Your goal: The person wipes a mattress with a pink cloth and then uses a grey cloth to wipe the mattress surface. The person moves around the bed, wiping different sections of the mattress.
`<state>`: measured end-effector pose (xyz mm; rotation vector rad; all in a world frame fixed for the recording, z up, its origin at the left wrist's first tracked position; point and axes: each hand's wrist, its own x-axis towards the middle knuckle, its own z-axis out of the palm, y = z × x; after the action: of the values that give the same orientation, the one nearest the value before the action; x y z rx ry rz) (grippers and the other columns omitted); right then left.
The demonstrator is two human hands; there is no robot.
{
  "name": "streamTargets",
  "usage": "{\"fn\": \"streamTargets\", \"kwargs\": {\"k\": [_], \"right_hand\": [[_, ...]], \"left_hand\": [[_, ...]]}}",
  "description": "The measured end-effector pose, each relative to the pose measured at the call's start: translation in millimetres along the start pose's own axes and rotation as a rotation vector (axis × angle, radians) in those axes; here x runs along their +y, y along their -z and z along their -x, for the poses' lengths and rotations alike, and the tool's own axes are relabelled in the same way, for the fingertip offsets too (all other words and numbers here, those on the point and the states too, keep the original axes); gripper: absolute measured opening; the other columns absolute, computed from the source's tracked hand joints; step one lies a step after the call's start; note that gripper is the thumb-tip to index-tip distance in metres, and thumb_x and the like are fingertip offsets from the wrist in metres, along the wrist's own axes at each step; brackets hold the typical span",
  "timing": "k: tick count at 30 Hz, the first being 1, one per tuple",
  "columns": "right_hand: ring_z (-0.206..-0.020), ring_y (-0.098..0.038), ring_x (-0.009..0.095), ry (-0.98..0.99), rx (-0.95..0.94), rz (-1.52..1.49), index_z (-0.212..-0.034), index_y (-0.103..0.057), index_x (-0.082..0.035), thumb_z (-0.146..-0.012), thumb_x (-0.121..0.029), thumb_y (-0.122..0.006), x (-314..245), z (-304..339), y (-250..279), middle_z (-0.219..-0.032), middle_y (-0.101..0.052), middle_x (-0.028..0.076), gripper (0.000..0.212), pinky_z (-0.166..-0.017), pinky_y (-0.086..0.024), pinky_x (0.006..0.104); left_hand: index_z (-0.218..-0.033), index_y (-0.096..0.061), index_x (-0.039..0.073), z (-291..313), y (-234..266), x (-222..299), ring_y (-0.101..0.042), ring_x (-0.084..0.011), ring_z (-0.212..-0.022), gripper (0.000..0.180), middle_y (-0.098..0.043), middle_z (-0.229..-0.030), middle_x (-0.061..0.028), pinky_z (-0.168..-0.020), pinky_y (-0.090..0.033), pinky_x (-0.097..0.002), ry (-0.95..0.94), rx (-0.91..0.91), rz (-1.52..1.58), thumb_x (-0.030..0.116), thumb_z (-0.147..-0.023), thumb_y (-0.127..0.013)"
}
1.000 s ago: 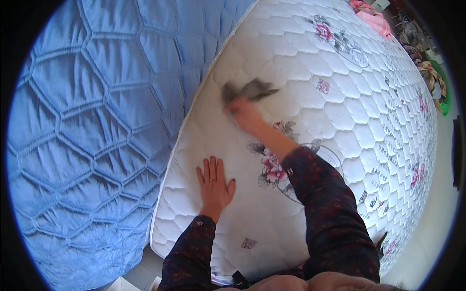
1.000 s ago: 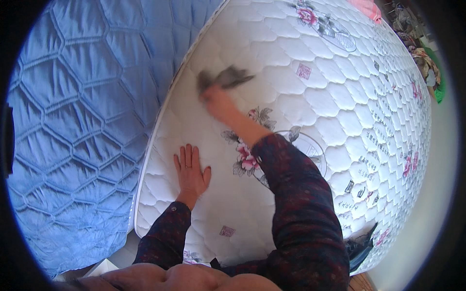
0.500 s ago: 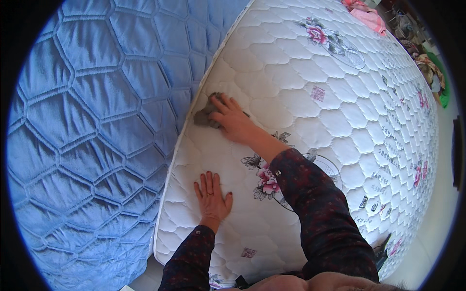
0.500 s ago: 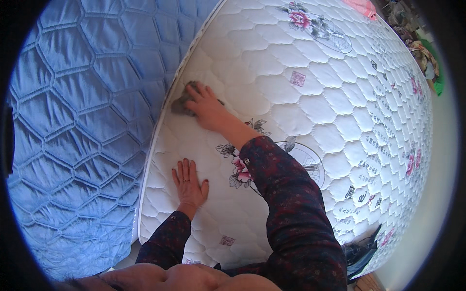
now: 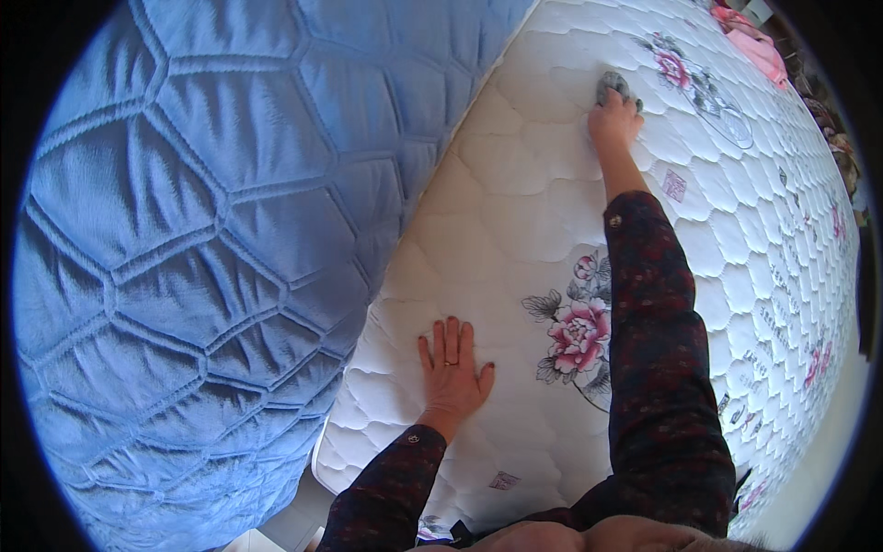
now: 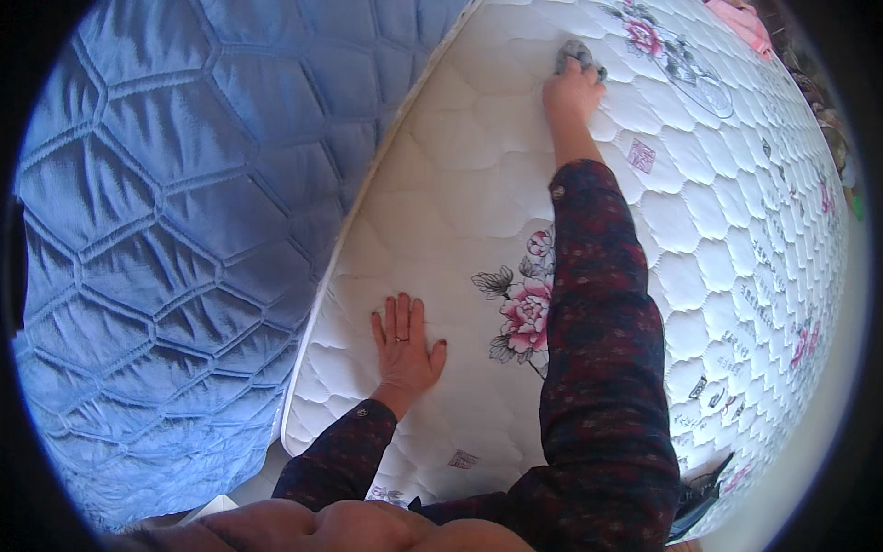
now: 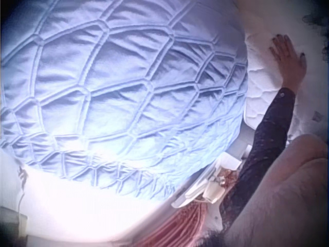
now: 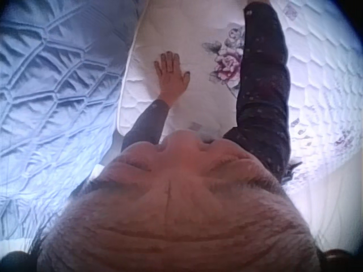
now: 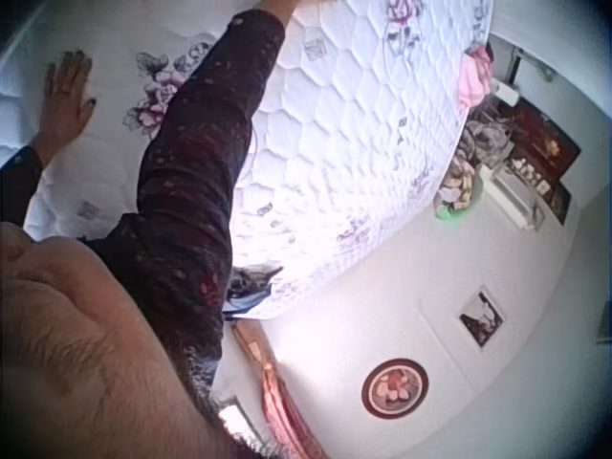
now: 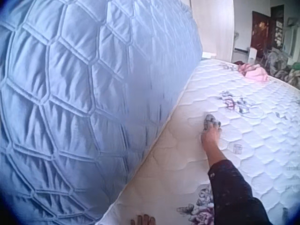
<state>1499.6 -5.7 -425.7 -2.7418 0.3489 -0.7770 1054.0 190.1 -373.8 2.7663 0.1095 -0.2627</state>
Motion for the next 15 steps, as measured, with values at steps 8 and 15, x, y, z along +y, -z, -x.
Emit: {"fn": "streamTargets", "kwargs": {"k": [8,15], "right_hand": [[-0.092,-0.059,0.036,0.552,-0.473,-0.576,-0.091,-0.067,-0.008,-0.070,-0.011,-0.059,-136.2,100.3,47.8,-0.091,-0.063,0.017,0.023,-0.084,-0.047,0.0453],[-0.103,-0.058,0.031,0.621,-0.939,-0.913,-0.106,-0.067,-0.006,-0.067,-0.002,-0.052,-90.6,84.9,111.9,-0.106,-0.063,0.015,0.042,-0.090,-0.045,0.0379]], "left_hand": [[-0.141,-0.026,-0.001,-1.4,4.6,0.3,-0.012,-0.0409,-0.140,0.076,-0.018,-0.151,-0.0204,-0.111,-0.004,-0.0588,-0.014,-0.005,0.003,0.034,-0.082,-0.058],[-0.142,-0.025,0.000,-1.7,2.8,0.0,-0.010,-0.0396,-0.141,0.077,-0.017,-0.151,-0.0199,-0.111,-0.003,-0.0587,-0.002,-0.021,0.031,0.036,-0.082,-0.058]]}}
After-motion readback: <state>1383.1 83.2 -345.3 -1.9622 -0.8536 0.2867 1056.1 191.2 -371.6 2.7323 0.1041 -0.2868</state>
